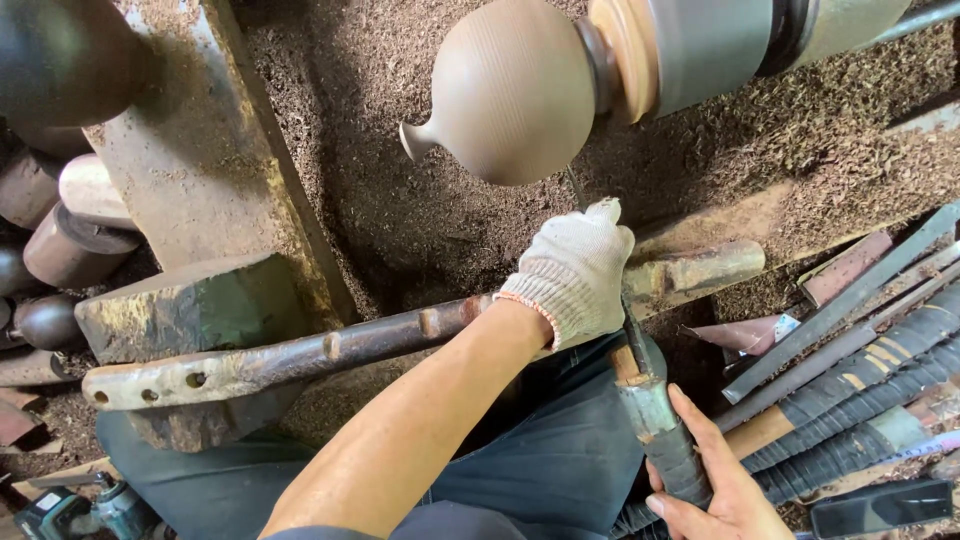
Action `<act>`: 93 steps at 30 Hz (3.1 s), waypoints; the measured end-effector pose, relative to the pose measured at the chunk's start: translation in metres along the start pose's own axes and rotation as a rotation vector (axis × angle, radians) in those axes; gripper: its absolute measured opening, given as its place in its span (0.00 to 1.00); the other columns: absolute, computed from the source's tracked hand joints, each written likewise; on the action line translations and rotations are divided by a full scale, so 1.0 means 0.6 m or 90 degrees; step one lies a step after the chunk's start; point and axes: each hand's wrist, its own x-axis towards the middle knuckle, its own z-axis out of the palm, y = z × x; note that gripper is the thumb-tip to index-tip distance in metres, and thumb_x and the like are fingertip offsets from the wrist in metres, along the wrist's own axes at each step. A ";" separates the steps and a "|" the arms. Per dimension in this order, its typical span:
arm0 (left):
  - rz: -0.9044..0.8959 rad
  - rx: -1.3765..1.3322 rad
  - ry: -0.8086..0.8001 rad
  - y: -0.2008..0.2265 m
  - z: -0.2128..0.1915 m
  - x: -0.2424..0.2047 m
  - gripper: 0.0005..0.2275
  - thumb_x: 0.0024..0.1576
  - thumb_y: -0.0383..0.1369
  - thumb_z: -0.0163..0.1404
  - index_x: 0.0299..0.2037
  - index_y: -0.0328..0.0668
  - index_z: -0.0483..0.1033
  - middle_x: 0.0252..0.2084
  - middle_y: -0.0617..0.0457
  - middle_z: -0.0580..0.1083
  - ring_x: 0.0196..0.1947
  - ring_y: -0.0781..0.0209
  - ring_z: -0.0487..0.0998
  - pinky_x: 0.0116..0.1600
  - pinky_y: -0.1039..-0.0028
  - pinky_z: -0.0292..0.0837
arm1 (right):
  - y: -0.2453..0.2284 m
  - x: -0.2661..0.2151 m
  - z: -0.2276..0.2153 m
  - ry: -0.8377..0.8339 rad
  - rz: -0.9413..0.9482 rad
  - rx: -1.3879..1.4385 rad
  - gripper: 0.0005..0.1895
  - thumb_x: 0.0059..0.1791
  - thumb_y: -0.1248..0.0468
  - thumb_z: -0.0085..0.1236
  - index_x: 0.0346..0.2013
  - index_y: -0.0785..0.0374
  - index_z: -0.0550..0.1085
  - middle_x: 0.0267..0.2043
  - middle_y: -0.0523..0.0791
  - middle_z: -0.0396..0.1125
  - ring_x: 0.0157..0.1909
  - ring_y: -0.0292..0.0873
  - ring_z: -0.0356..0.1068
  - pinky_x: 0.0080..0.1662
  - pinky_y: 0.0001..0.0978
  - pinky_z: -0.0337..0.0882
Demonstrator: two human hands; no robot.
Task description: The person sits at a lathe holding a rotating clay pot against a flat metal file, shaping and smoothing the pot's surface. They briefly stop the lathe to reposition the pot, then resume filing, and finally remove the finished pot from the lathe.
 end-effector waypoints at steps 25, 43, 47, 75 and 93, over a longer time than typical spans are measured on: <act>-0.161 -0.003 -0.035 0.016 -0.009 -0.005 0.18 0.41 0.38 0.63 0.39 0.35 0.82 0.47 0.34 0.75 0.47 0.36 0.79 0.52 0.57 0.77 | -0.034 0.068 -0.154 -0.145 0.020 -0.295 0.65 0.34 0.73 0.76 0.78 0.42 0.50 0.44 0.46 0.72 0.38 0.38 0.69 0.48 0.29 0.70; -0.065 0.029 -0.062 0.005 -0.004 0.006 0.16 0.40 0.38 0.62 0.38 0.42 0.82 0.47 0.36 0.75 0.47 0.37 0.79 0.53 0.57 0.76 | 0.019 0.037 -0.081 -0.078 0.000 -0.162 0.65 0.34 0.72 0.75 0.78 0.44 0.49 0.44 0.45 0.72 0.37 0.38 0.70 0.47 0.31 0.71; -0.052 0.024 -0.075 0.008 -0.015 0.004 0.18 0.40 0.39 0.62 0.39 0.41 0.81 0.51 0.37 0.72 0.48 0.38 0.78 0.53 0.58 0.75 | 0.070 0.037 -0.083 -0.120 -0.088 -0.073 0.67 0.35 0.72 0.74 0.80 0.48 0.43 0.40 0.48 0.71 0.38 0.40 0.71 0.46 0.34 0.71; -0.289 -0.109 -0.042 0.073 -0.027 0.062 0.14 0.47 0.30 0.59 0.43 0.35 0.79 0.47 0.36 0.77 0.49 0.39 0.80 0.53 0.58 0.77 | -0.246 0.061 -0.274 -0.246 0.230 -0.382 0.55 0.47 0.73 0.64 0.79 0.36 0.45 0.46 0.46 0.64 0.39 0.40 0.64 0.44 0.34 0.72; -0.177 -0.072 0.008 0.057 -0.005 0.064 0.16 0.41 0.34 0.63 0.39 0.37 0.80 0.45 0.36 0.76 0.44 0.40 0.81 0.48 0.57 0.78 | -0.075 0.073 -0.324 -0.166 0.086 -0.419 0.58 0.40 0.72 0.76 0.77 0.37 0.54 0.55 0.41 0.64 0.44 0.39 0.71 0.51 0.32 0.76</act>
